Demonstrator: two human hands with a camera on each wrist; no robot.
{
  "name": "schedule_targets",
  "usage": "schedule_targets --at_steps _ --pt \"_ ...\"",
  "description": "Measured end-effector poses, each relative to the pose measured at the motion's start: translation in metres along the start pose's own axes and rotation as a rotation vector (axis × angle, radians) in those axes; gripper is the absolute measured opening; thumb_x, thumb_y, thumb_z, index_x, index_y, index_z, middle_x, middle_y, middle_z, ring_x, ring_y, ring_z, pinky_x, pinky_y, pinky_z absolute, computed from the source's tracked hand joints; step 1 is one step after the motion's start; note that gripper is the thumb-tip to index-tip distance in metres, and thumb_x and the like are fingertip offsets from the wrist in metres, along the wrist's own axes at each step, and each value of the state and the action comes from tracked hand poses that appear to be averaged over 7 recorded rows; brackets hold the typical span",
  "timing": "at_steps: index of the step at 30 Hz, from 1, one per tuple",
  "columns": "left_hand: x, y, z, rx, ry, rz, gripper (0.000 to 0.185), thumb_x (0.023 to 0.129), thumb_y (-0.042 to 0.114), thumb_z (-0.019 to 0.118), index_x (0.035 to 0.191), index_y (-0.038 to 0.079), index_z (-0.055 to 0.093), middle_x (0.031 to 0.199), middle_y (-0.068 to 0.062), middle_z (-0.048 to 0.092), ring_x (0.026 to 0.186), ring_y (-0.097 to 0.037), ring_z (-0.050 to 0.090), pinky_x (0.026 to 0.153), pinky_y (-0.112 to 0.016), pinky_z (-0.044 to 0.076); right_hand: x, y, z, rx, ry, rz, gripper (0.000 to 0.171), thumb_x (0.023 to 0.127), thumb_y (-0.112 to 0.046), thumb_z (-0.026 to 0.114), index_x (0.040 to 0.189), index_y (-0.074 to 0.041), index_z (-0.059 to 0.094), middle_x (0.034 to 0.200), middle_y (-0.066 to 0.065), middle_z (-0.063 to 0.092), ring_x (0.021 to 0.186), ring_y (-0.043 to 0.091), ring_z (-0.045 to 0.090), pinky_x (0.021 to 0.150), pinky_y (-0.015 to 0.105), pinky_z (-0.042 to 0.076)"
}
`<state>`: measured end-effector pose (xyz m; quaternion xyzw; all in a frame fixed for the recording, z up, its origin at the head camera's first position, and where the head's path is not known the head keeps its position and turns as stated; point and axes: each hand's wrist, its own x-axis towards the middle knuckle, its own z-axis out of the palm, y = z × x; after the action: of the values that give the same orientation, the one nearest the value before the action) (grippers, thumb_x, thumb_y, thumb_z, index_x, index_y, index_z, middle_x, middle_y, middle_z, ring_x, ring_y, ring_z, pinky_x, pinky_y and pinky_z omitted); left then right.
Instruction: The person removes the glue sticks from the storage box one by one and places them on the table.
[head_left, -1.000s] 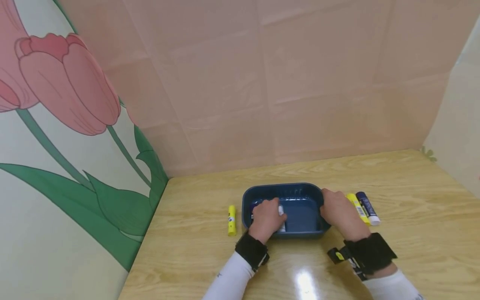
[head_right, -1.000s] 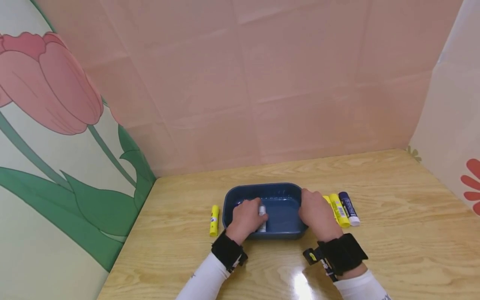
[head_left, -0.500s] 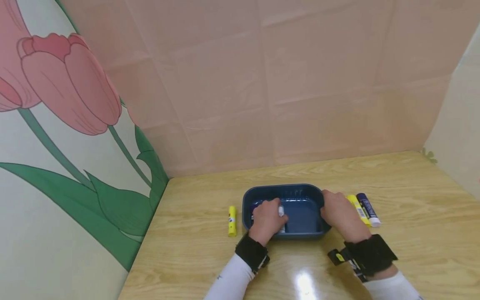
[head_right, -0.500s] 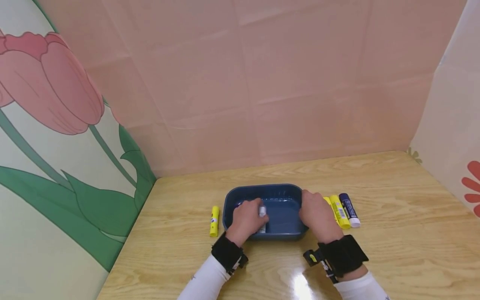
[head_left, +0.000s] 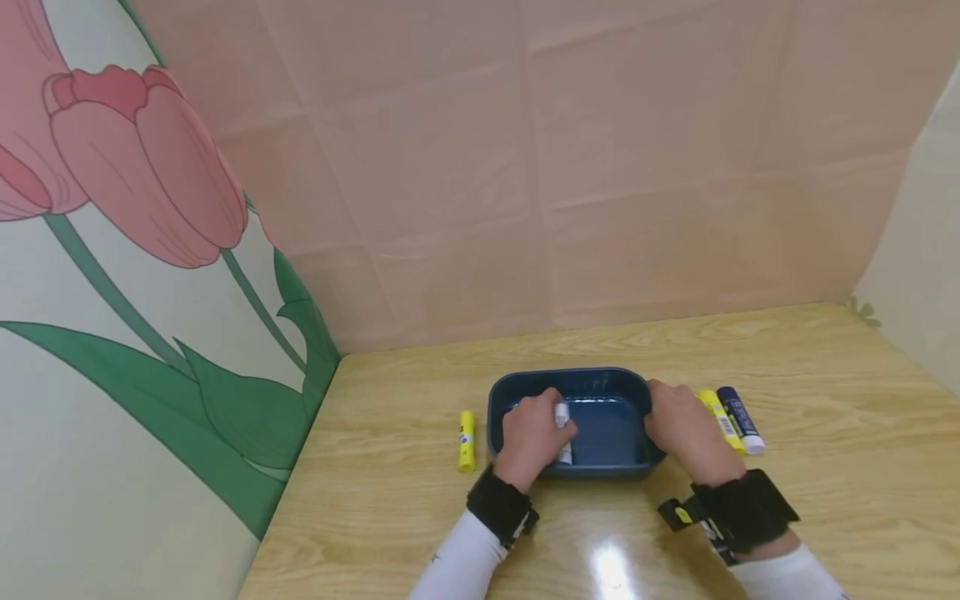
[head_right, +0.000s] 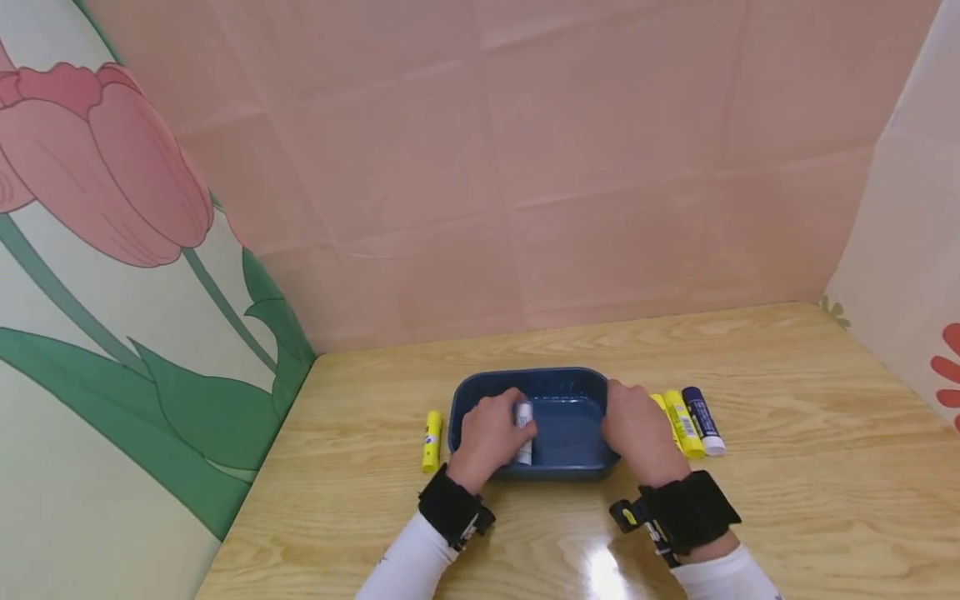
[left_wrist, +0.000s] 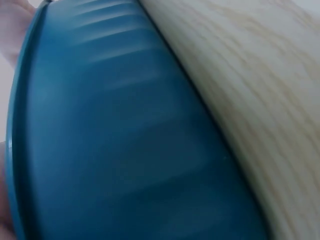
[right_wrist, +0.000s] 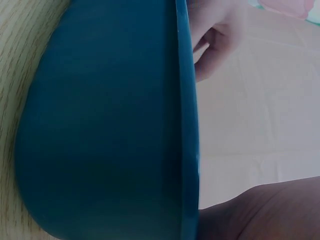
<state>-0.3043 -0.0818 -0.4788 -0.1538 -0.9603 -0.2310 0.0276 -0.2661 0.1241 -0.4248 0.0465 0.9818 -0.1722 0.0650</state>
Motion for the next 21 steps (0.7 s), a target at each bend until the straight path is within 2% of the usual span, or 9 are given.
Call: schedule_targets --at_steps 6,11,21 --pt "-0.005 -0.001 -0.009 -0.089 0.012 -0.027 0.038 0.086 0.038 0.074 0.120 0.022 0.068 0.080 0.007 0.066 0.058 -0.006 0.052 0.052 -0.026 0.042 -0.001 0.001 0.000 -0.005 0.006 -0.011 0.044 0.088 0.001 0.060 0.126 0.019 0.048 0.106 0.037 0.059 0.083 0.035 0.056 0.066 0.042 0.052" --pt "-0.007 -0.004 -0.018 -0.157 0.041 -0.039 0.040 0.085 0.037 0.072 0.122 0.022 0.068 0.079 0.007 0.066 0.056 -0.005 0.052 0.052 -0.026 0.042 -0.001 0.001 -0.001 -0.001 0.004 -0.011 0.041 0.088 0.003 0.059 0.124 0.019 0.049 0.102 0.035 0.060 0.080 0.033 0.057 0.062 0.039 0.051" --pt "-0.013 -0.018 -0.039 -0.201 0.090 -0.038 0.042 0.087 0.033 0.072 0.126 0.018 0.066 0.066 0.010 0.054 0.052 -0.005 0.047 0.046 -0.023 0.038 0.002 0.000 -0.001 0.009 -0.028 0.018 0.044 0.090 0.002 0.058 0.129 0.019 0.046 0.106 0.037 0.058 0.082 0.034 0.056 0.062 0.037 0.051"
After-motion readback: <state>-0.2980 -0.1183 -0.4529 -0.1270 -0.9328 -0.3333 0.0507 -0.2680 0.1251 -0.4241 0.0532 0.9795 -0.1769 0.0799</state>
